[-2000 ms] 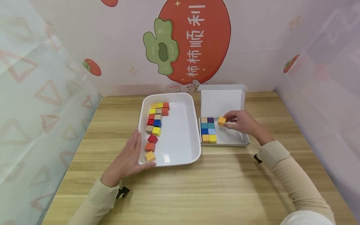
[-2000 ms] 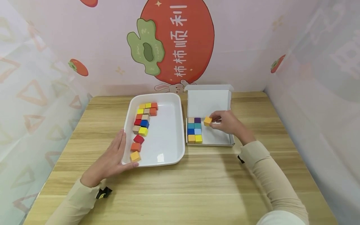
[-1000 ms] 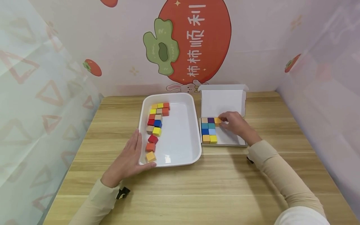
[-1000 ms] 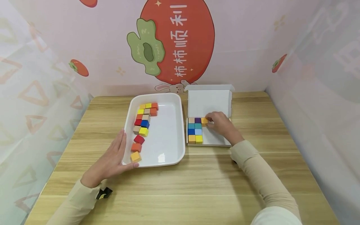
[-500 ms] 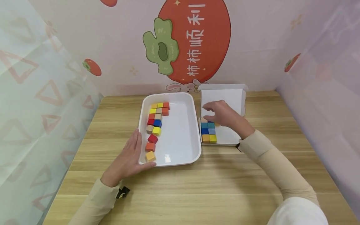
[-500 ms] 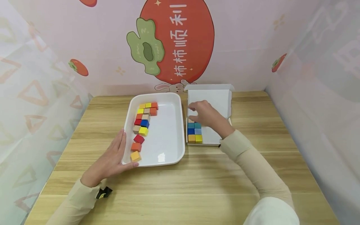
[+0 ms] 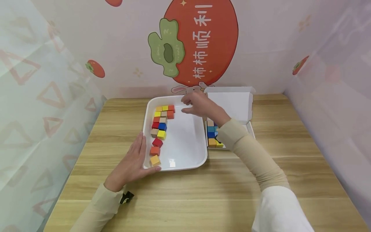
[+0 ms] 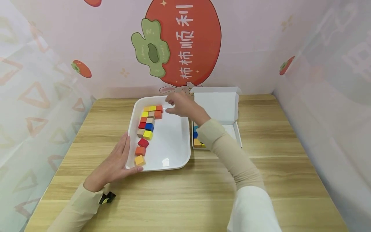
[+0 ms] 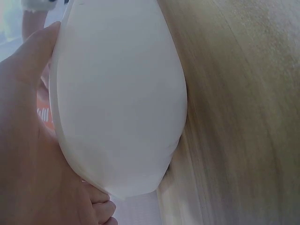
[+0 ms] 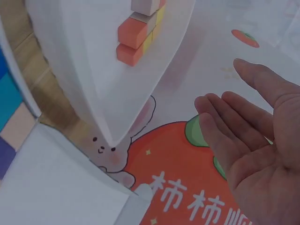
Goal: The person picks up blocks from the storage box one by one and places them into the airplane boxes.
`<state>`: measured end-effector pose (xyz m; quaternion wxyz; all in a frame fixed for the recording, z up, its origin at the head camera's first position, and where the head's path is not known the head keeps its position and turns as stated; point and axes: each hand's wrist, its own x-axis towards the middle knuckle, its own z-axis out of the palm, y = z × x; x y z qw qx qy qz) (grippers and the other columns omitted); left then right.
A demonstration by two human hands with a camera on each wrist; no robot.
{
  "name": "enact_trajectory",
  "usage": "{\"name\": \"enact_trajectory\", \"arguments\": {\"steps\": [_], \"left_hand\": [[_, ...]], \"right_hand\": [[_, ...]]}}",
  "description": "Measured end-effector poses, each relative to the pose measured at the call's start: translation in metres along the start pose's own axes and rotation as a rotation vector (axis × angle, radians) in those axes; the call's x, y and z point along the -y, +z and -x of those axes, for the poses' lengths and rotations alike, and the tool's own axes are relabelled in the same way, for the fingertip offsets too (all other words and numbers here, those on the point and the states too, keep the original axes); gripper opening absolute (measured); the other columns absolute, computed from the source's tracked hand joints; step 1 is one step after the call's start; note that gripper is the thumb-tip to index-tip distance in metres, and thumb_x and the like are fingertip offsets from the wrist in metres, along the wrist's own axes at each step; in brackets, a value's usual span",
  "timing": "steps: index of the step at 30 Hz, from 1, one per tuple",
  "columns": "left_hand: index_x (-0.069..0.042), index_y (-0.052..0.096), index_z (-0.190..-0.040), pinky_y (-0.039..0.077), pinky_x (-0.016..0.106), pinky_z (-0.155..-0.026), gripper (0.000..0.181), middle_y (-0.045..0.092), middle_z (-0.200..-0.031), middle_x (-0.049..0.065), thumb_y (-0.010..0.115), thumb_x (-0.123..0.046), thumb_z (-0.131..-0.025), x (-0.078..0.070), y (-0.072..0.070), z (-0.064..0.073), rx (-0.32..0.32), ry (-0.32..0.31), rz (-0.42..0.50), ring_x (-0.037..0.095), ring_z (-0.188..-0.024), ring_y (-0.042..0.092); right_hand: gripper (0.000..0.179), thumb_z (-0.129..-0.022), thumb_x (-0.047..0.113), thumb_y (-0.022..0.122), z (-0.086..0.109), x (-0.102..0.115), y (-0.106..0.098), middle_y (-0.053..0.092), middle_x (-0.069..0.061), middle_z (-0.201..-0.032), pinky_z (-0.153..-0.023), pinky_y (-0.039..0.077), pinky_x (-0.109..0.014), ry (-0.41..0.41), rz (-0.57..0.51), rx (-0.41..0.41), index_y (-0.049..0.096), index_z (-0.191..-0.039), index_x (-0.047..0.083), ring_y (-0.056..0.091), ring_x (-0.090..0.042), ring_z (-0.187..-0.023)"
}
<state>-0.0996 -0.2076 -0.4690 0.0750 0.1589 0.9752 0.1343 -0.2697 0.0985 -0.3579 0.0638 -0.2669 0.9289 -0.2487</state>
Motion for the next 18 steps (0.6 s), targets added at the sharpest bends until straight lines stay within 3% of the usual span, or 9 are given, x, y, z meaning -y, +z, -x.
{"name": "enact_trajectory", "arguments": {"steps": [9,18], "left_hand": [[-0.001,-0.001,-0.169,0.019,0.064,-0.13,0.137,-0.01,-0.179,0.017,0.062,-0.086,-0.082,-0.001,-0.001,0.0,0.008,0.0,0.0,0.042,-0.166,0.001],[-0.001,0.0,-0.169,0.019,0.064,-0.13,0.137,-0.01,-0.179,0.017,0.062,-0.086,-0.081,-0.001,-0.003,0.001,0.013,-0.008,0.008,0.042,-0.166,0.001]], "right_hand": [[0.041,-0.097,0.022,0.079,-0.044,0.005,0.02,0.073,-0.011,-0.13,-0.105,0.059,-0.038,0.014,-0.058,0.008,0.071,-0.134,0.006,0.068,-0.024,-0.118],[0.037,-0.097,0.017,0.078,-0.06,-0.003,0.058,0.069,-0.011,-0.124,-0.102,0.059,-0.039,0.127,-0.109,0.108,0.071,-0.132,0.006,0.058,-0.025,-0.113]]}}
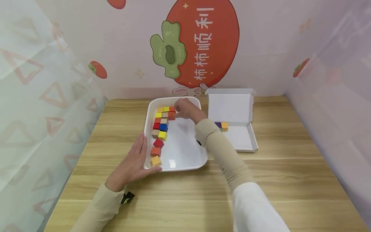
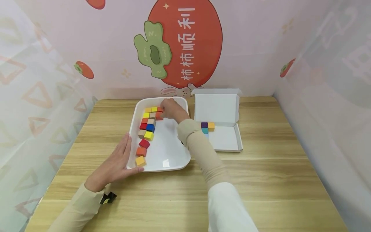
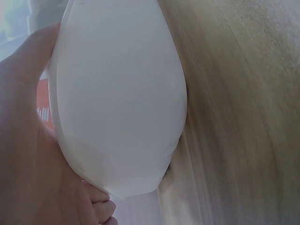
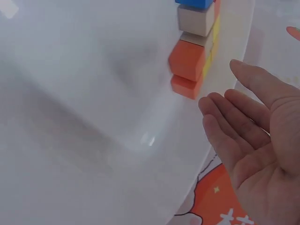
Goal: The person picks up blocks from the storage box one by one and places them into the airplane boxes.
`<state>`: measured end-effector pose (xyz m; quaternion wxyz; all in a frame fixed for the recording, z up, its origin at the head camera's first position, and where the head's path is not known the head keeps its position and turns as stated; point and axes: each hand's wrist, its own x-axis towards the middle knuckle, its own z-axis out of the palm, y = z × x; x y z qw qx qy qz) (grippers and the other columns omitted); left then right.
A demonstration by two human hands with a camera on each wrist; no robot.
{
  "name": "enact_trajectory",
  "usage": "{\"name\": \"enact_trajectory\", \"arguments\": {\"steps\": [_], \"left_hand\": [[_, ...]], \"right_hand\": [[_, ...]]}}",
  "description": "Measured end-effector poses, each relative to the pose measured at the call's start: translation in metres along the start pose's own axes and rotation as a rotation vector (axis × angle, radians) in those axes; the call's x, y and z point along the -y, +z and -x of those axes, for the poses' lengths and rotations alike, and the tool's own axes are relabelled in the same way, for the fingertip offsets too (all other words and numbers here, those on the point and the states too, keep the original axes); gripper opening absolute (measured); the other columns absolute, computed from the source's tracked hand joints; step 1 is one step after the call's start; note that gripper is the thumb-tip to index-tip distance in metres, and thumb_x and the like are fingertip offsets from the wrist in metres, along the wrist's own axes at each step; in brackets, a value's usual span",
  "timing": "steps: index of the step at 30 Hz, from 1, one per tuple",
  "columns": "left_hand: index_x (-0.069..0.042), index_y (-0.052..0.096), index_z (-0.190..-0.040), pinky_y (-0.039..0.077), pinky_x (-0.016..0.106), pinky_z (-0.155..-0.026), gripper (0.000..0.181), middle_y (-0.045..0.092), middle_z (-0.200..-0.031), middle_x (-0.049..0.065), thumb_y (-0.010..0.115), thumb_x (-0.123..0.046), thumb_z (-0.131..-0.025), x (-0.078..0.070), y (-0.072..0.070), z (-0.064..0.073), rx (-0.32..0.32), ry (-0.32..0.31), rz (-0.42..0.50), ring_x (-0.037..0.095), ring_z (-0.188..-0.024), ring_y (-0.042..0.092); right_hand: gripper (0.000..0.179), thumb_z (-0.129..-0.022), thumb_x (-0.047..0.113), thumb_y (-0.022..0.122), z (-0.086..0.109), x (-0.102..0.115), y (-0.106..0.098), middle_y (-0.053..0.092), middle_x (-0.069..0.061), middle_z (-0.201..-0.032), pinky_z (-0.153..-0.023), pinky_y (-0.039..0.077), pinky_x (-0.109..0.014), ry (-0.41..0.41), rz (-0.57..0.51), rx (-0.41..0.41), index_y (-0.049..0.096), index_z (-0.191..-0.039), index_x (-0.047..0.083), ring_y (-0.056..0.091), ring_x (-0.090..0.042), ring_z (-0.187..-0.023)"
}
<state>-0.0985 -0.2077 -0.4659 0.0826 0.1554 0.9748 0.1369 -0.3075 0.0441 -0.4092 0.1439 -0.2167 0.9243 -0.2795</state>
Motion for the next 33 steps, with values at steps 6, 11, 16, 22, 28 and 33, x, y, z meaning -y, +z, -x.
{"name": "enact_trajectory", "arguments": {"steps": [6,11,16,22,28,33], "left_hand": [[-0.001,-0.001,-0.169,0.021,0.064,-0.13,0.137,-0.01,-0.179,0.017,0.062,-0.087,-0.081,0.0,0.0,0.001,-0.008,0.009,0.011,0.042,-0.166,0.001],[-0.001,0.0,-0.169,0.021,0.063,-0.13,0.137,-0.01,-0.179,0.017,0.061,-0.087,-0.081,0.0,0.002,0.001,-0.013,0.01,0.016,0.042,-0.166,0.001],[0.0,0.002,-0.169,0.022,0.063,-0.13,0.137,-0.009,-0.179,0.017,0.061,-0.087,-0.082,0.0,0.001,0.002,-0.021,0.019,0.014,0.041,-0.166,0.001],[0.0,0.001,-0.169,0.021,0.063,-0.13,0.137,-0.01,-0.179,0.016,0.061,-0.087,-0.082,0.0,0.0,0.002,-0.026,0.024,0.012,0.041,-0.166,0.001],[0.0,0.002,-0.169,0.021,0.062,-0.131,0.137,-0.009,-0.179,0.016,0.061,-0.087,-0.081,0.0,0.002,0.002,-0.026,0.024,0.011,0.041,-0.166,0.002],[0.0,0.002,-0.169,0.021,0.062,-0.131,0.136,-0.009,-0.179,0.016,0.061,-0.087,-0.082,0.0,0.001,0.002,-0.028,0.02,0.006,0.041,-0.166,0.002]], "right_hand": [[0.032,-0.095,0.016,0.08,-0.01,-0.007,0.021,0.066,-0.008,-0.118,-0.105,0.055,-0.041,0.042,-0.008,-0.025,0.073,-0.125,0.006,0.052,-0.025,-0.115],[0.033,-0.096,0.015,0.079,-0.016,-0.009,0.03,0.065,-0.007,-0.12,-0.109,0.053,-0.039,0.066,-0.025,-0.027,0.073,-0.128,0.007,0.05,-0.025,-0.119],[0.037,-0.096,0.015,0.079,-0.02,-0.009,0.035,0.065,-0.008,-0.122,-0.109,0.054,-0.037,0.097,-0.051,-0.038,0.071,-0.131,0.005,0.052,-0.025,-0.119],[0.047,-0.095,0.012,0.08,-0.029,-0.008,0.042,0.065,-0.009,-0.127,-0.117,0.05,-0.04,0.116,-0.111,-0.069,0.066,-0.14,0.006,0.052,-0.026,-0.122],[0.044,-0.093,0.015,0.082,-0.033,-0.007,0.049,0.063,-0.006,-0.12,-0.116,0.05,-0.038,0.149,-0.083,-0.088,0.067,-0.134,0.007,0.054,-0.025,-0.117],[0.037,-0.092,0.017,0.083,-0.032,-0.005,0.047,0.066,-0.007,-0.112,-0.109,0.054,-0.036,0.123,-0.05,-0.115,0.071,-0.126,0.006,0.057,-0.024,-0.112]]}}
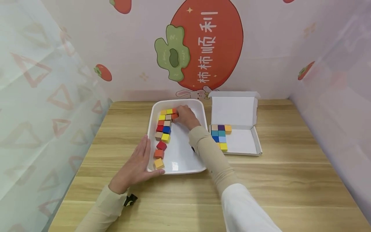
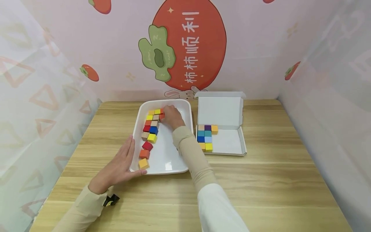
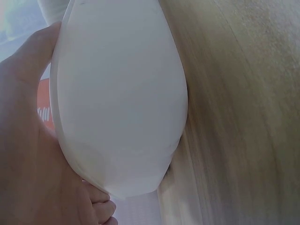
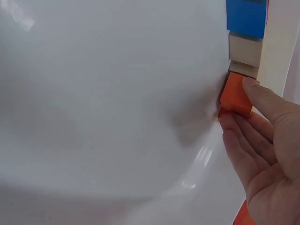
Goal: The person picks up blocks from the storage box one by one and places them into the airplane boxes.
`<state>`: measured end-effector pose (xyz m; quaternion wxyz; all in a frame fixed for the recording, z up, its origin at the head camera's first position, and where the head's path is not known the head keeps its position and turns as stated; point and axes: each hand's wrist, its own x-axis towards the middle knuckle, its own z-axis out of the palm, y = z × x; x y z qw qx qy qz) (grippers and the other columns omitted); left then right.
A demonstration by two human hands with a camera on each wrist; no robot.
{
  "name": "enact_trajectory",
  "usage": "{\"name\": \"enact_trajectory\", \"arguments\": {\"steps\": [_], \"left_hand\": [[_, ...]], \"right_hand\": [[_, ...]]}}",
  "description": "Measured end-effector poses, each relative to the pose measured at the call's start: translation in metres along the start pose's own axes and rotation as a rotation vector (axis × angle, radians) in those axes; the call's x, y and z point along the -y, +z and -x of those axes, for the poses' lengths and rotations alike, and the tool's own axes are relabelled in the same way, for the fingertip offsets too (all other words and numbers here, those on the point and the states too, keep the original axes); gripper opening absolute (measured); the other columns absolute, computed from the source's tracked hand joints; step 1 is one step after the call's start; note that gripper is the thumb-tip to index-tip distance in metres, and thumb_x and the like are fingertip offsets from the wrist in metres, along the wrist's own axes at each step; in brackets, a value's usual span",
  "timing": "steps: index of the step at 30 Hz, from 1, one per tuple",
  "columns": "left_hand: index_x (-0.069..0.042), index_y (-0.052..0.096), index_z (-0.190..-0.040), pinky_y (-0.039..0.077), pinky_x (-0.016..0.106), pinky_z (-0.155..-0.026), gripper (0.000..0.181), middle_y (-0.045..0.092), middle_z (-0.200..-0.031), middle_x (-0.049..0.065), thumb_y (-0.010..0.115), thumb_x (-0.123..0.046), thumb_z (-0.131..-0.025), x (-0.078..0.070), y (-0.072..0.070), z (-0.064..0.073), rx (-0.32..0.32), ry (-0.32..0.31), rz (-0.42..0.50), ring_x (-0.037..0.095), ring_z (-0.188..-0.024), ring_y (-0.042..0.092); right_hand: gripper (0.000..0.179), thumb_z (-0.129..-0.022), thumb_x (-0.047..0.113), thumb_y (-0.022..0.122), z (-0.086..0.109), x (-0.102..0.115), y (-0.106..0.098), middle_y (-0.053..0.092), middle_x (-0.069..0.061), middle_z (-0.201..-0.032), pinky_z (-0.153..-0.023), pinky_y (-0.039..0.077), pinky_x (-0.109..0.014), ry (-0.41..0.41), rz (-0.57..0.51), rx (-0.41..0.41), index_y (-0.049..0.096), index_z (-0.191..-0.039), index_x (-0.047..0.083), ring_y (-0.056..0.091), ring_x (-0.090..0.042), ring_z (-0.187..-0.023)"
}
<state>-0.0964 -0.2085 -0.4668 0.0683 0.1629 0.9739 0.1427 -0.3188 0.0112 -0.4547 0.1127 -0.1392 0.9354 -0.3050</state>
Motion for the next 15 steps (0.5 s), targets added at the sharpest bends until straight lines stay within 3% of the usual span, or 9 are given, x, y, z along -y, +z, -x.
{"name": "enact_trajectory", "arguments": {"steps": [8,15], "left_hand": [[0.0,0.001,-0.169,0.02,0.063,-0.13,0.136,-0.01,-0.179,0.015,0.06,-0.088,-0.082,-0.001,-0.001,-0.001,0.015,-0.01,-0.004,0.04,-0.166,0.001],[-0.001,0.001,-0.169,0.02,0.064,-0.13,0.136,-0.009,-0.179,0.016,0.061,-0.086,-0.082,-0.003,-0.001,-0.001,0.028,-0.025,-0.006,0.041,-0.166,0.001]], "right_hand": [[0.025,-0.09,0.019,0.086,0.013,0.006,-0.026,0.067,-0.006,-0.097,-0.083,0.06,-0.032,-0.069,0.016,-0.01,0.072,-0.109,0.008,0.063,-0.024,-0.093],[0.036,-0.089,0.023,0.087,0.031,0.008,-0.058,0.069,-0.005,-0.098,-0.083,0.062,-0.031,-0.135,0.087,-0.001,0.076,-0.117,0.005,0.064,-0.024,-0.093]]}}
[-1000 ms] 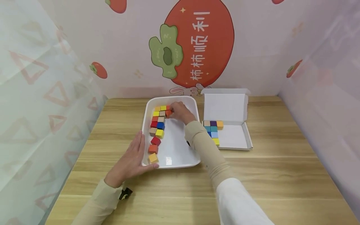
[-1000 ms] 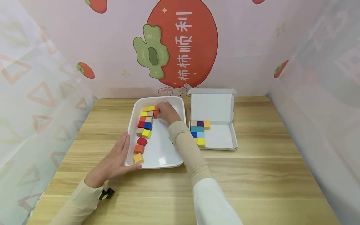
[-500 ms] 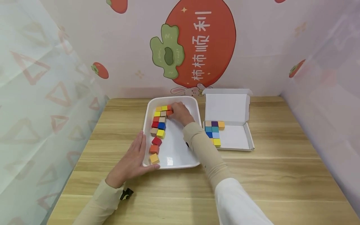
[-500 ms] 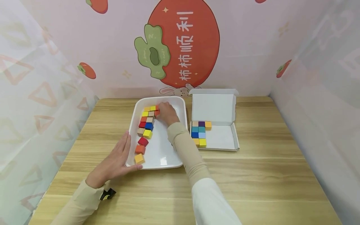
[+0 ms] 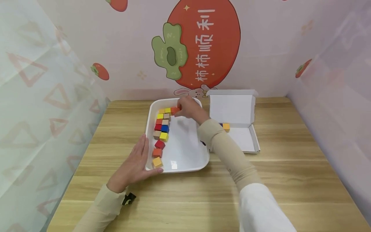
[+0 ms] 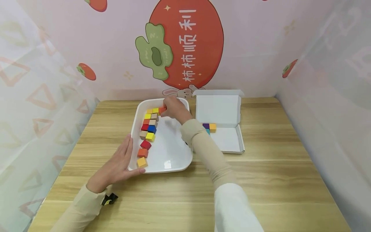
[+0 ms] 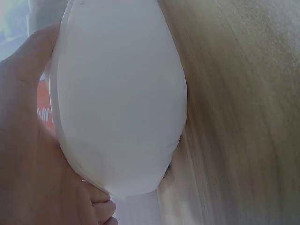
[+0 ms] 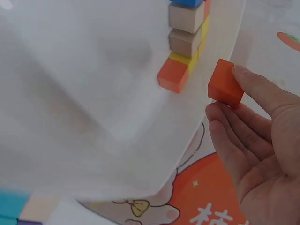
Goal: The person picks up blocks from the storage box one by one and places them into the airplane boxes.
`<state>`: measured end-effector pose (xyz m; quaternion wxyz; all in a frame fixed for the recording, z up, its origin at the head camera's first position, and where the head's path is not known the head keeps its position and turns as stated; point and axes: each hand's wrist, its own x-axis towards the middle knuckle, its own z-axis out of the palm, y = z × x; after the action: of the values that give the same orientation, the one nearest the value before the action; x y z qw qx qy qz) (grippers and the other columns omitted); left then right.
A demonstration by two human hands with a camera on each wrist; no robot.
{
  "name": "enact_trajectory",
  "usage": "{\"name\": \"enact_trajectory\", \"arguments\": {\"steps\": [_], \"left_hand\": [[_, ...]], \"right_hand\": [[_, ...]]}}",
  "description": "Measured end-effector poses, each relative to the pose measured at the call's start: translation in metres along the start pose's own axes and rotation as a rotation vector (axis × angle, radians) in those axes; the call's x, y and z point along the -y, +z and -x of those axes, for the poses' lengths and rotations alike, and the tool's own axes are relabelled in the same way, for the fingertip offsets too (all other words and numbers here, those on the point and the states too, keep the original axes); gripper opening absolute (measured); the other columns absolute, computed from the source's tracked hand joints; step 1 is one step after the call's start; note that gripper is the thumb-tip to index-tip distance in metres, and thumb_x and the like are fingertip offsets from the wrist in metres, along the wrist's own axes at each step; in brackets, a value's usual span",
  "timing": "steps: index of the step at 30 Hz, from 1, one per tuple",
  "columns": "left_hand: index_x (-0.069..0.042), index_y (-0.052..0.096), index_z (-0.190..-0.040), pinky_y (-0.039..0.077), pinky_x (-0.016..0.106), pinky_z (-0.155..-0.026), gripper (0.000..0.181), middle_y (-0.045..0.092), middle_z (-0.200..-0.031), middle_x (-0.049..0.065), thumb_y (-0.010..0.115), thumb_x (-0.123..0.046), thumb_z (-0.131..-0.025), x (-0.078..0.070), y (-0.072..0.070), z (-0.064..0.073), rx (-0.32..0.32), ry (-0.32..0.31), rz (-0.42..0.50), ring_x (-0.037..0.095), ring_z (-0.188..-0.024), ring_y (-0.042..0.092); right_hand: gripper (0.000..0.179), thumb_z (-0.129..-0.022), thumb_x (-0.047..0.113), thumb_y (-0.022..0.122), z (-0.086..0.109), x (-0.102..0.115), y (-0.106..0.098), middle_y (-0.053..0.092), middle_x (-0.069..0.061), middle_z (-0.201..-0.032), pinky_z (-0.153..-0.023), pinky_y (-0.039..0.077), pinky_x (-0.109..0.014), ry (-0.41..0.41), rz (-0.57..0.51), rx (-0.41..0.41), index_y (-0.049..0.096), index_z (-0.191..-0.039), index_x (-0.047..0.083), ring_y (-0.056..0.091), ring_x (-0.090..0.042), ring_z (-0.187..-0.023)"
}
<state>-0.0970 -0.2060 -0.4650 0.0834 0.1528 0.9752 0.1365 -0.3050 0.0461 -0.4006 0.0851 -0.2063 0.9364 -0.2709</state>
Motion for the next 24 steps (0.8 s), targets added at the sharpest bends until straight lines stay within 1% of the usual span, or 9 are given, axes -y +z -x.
{"name": "enact_trajectory", "arguments": {"steps": [3,6,9,13,16,18,22,24], "left_hand": [[-0.001,0.001,-0.169,0.019,0.063,-0.13,0.136,-0.009,-0.179,0.016,0.061,-0.086,-0.082,0.001,0.0,0.0,-0.001,0.002,-0.005,0.041,-0.166,0.001],[0.0,0.002,-0.169,0.019,0.063,-0.131,0.136,-0.008,-0.179,0.017,0.061,-0.086,-0.081,0.001,0.001,0.001,-0.006,0.003,-0.005,0.041,-0.166,0.001],[0.0,0.002,-0.169,0.019,0.063,-0.131,0.136,-0.008,-0.179,0.016,0.061,-0.087,-0.081,0.001,0.001,0.001,-0.012,0.009,-0.003,0.041,-0.166,0.001],[0.0,0.0,-0.169,0.019,0.062,-0.132,0.136,-0.01,-0.179,0.016,0.061,-0.086,-0.082,0.001,0.002,0.0,-0.02,0.024,0.011,0.04,-0.166,0.0],[0.0,-0.002,-0.168,0.019,0.061,-0.132,0.136,-0.011,-0.179,0.016,0.061,-0.085,-0.083,0.001,0.002,0.001,-0.025,0.031,0.023,0.039,-0.166,-0.001],[0.0,-0.003,-0.168,0.019,0.062,-0.132,0.136,-0.012,-0.179,0.015,0.061,-0.085,-0.083,0.001,0.002,0.002,-0.026,0.033,0.03,0.039,-0.166,-0.001],[0.0,-0.002,-0.168,0.021,0.062,-0.131,0.137,-0.012,-0.179,0.016,0.061,-0.086,-0.083,0.003,0.002,0.002,-0.025,0.034,0.026,0.04,-0.166,-0.001],[0.001,-0.001,-0.168,0.021,0.062,-0.131,0.137,-0.011,-0.179,0.016,0.062,-0.085,-0.083,0.002,0.002,0.0,-0.026,0.036,0.026,0.04,-0.166,0.0]], "right_hand": [[0.036,-0.089,0.025,0.088,0.014,-0.001,-0.014,0.071,-0.005,-0.1,-0.083,0.062,-0.032,-0.019,0.02,-0.005,0.076,-0.116,0.006,0.064,-0.024,-0.095],[0.034,-0.089,0.027,0.087,0.033,-0.008,-0.027,0.072,-0.006,-0.101,-0.083,0.062,-0.032,-0.034,0.029,-0.003,0.077,-0.114,0.008,0.064,-0.023,-0.096],[0.033,-0.089,0.028,0.087,0.056,-0.023,-0.038,0.075,-0.006,-0.102,-0.084,0.063,-0.033,-0.037,0.024,-0.004,0.078,-0.114,0.008,0.066,-0.023,-0.095],[0.031,-0.089,0.028,0.088,0.092,-0.051,-0.052,0.078,-0.006,-0.1,-0.083,0.065,-0.035,-0.024,0.03,-0.011,0.079,-0.112,0.009,0.07,-0.022,-0.089],[0.029,-0.089,0.029,0.088,0.118,-0.074,-0.063,0.078,-0.006,-0.099,-0.081,0.065,-0.037,0.002,0.048,-0.025,0.079,-0.109,0.009,0.07,-0.022,-0.086],[0.029,-0.089,0.029,0.087,0.134,-0.088,-0.071,0.078,-0.008,-0.099,-0.08,0.065,-0.038,0.028,0.066,-0.041,0.079,-0.108,0.008,0.07,-0.023,-0.087],[0.028,-0.089,0.025,0.087,0.16,-0.108,-0.081,0.078,-0.012,-0.1,-0.081,0.064,-0.04,0.09,0.091,-0.063,0.079,-0.108,0.005,0.069,-0.026,-0.089],[0.028,-0.09,0.023,0.086,0.17,-0.115,-0.083,0.077,-0.013,-0.102,-0.081,0.064,-0.041,0.12,0.094,-0.06,0.078,-0.109,0.004,0.069,-0.027,-0.09]]}}
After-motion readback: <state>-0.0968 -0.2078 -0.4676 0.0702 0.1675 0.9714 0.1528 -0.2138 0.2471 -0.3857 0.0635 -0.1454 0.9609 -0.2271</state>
